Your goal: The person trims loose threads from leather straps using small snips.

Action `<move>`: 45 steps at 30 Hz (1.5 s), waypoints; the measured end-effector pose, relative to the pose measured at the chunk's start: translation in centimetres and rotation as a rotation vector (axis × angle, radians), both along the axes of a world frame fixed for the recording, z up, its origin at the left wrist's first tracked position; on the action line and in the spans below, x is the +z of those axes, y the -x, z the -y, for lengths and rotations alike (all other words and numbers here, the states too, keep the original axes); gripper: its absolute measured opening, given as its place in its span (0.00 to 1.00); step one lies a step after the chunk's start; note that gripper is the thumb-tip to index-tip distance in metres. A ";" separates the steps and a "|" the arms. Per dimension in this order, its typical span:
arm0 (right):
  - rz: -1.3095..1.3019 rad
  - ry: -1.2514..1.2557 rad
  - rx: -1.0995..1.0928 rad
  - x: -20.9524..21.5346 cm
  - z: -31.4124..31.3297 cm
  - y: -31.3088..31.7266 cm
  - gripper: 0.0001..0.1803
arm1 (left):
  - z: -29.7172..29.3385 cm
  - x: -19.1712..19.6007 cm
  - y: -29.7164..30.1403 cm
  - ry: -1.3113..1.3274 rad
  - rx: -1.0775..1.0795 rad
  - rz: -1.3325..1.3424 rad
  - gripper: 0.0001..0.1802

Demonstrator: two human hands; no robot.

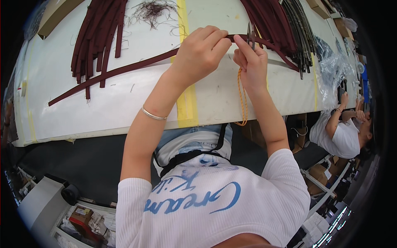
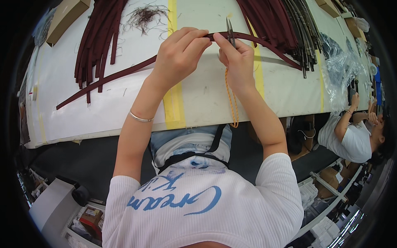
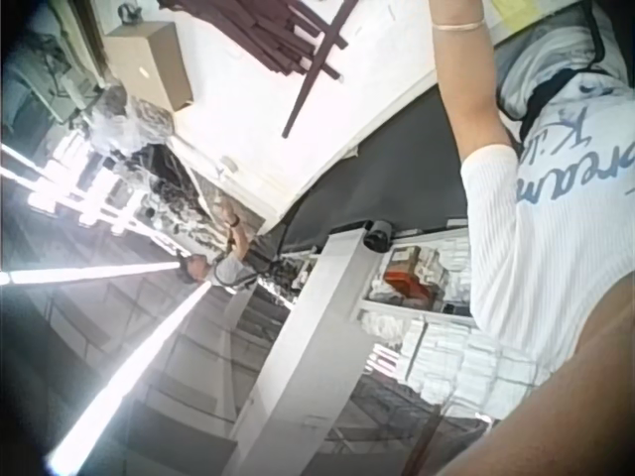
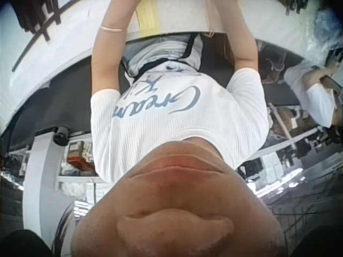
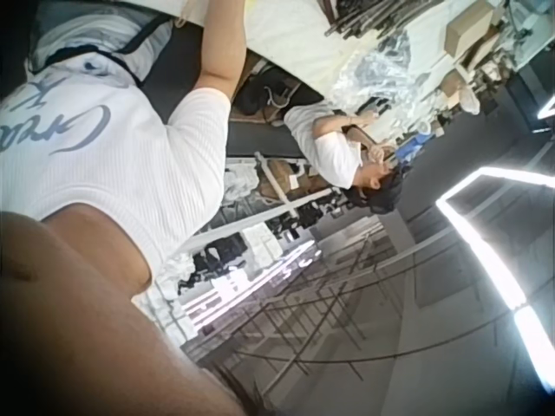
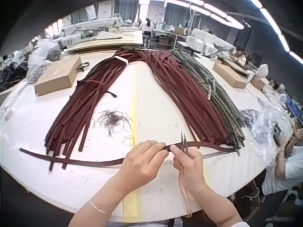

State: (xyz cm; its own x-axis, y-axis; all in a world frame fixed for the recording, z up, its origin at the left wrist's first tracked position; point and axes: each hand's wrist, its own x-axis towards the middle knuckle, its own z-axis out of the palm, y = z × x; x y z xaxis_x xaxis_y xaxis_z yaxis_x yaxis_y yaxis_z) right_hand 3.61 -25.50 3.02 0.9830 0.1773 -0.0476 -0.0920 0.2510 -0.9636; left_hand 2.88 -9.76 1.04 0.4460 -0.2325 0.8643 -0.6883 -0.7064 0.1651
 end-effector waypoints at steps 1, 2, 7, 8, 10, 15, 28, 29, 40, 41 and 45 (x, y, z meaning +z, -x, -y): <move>0.002 -0.001 0.001 0.0 -0.1 0.0 0.22 | 0.0 0.0 0.0 0.009 -0.009 0.051 0.12; 0.005 -0.002 0.002 0.0 -0.1 0.0 0.23 | 0.1 -0.1 0.0 0.010 -0.008 0.050 0.12; -0.014 -0.013 0.012 -0.1 0.0 -0.1 0.25 | -1.1 0.5 0.0 0.210 0.076 -0.086 0.05; -0.016 -0.006 0.012 -0.1 0.0 -0.1 0.26 | -1.8 0.6 0.0 0.210 0.076 -0.087 0.05; 0.003 0.004 0.014 -0.2 0.0 -0.1 0.26 | -3.3 0.7 -0.1 0.270 0.312 -0.209 0.07; 0.059 0.043 0.020 -0.2 0.0 0.1 0.27 | -5.0 0.8 -0.6 0.075 0.731 -0.131 0.12; 0.047 -0.021 -0.063 0.0 0.3 0.3 0.26 | -3.1 2.1 1.5 0.297 -0.177 -0.752 0.13; 0.059 -0.144 -0.098 -0.1 0.6 0.0 0.26 | -3.3 2.1 1.4 0.296 -0.178 -0.749 0.13; 0.199 0.256 -0.075 1.5 -0.2 1.0 0.19 | -2.4 2.5 1.8 0.419 -0.256 -0.966 0.13; 0.247 0.393 -0.101 1.7 -0.5 1.2 0.18 | -2.7 2.4 1.8 0.424 -0.247 -0.965 0.13; 0.504 0.615 -0.229 1.0 0.0 1.1 0.18 | -3.4 2.9 1.8 0.618 -0.328 -0.998 0.12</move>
State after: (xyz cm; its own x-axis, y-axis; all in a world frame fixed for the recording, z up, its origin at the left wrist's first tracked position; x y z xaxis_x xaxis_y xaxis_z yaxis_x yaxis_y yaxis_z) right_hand 2.52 -25.54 4.01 0.9210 0.0565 0.3855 0.3775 -0.3745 -0.8469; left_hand 1.09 -6.34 3.97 0.9749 -0.1301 0.1806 -0.1982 -0.1379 0.9704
